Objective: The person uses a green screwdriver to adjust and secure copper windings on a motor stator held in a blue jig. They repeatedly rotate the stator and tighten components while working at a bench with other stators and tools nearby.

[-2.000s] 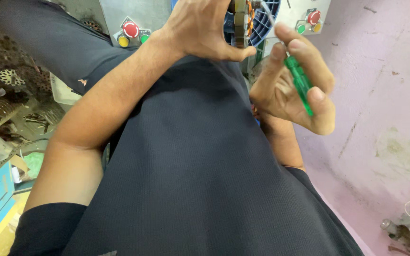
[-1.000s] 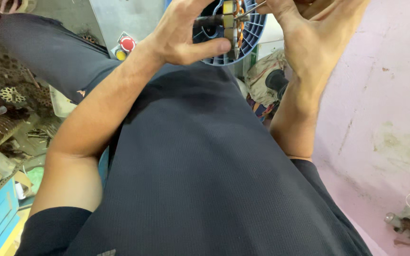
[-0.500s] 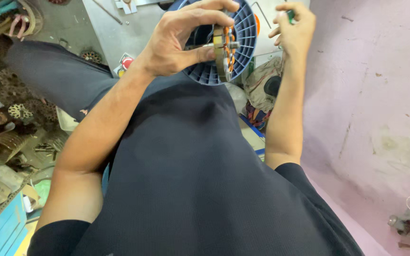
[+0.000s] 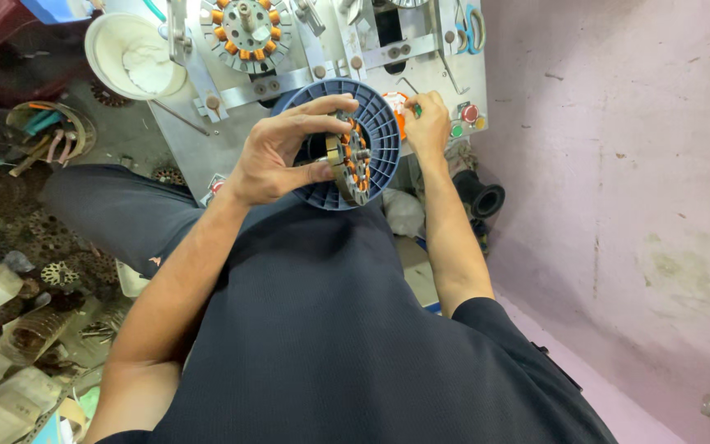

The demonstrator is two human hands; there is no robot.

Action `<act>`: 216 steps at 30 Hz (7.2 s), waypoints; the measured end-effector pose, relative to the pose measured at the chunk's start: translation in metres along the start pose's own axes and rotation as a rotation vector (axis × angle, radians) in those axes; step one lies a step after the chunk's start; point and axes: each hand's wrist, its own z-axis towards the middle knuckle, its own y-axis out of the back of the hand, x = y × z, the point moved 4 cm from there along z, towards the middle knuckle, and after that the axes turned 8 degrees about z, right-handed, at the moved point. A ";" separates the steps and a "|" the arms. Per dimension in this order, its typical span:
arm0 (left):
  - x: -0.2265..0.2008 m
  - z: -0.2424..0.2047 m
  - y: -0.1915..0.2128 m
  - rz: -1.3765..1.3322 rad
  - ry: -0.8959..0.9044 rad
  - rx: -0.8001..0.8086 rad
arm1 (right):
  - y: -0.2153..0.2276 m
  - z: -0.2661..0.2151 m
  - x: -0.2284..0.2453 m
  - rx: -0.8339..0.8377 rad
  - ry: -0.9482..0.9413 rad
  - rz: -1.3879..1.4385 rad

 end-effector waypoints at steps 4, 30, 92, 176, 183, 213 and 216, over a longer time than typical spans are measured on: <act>-0.008 -0.003 -0.002 0.064 0.008 -0.034 | 0.010 0.001 0.007 0.030 0.024 0.063; -0.090 -0.023 -0.045 0.535 0.027 -0.364 | 0.114 -0.017 0.191 -0.030 -0.007 0.735; 0.004 -0.017 0.005 0.322 -0.243 -0.035 | 0.106 -0.063 0.294 0.158 0.560 0.031; 0.016 -0.017 0.008 0.188 -0.161 0.002 | 0.104 -0.108 0.272 -0.220 0.613 0.435; 0.014 -0.014 0.008 0.242 -0.231 -0.022 | 0.104 -0.095 0.290 -0.093 0.709 0.406; 0.009 -0.013 0.013 0.355 -0.262 -0.048 | 0.130 -0.035 0.304 0.282 0.340 0.503; 0.009 -0.016 0.012 0.340 -0.230 -0.031 | 0.133 -0.035 0.305 0.372 0.274 0.481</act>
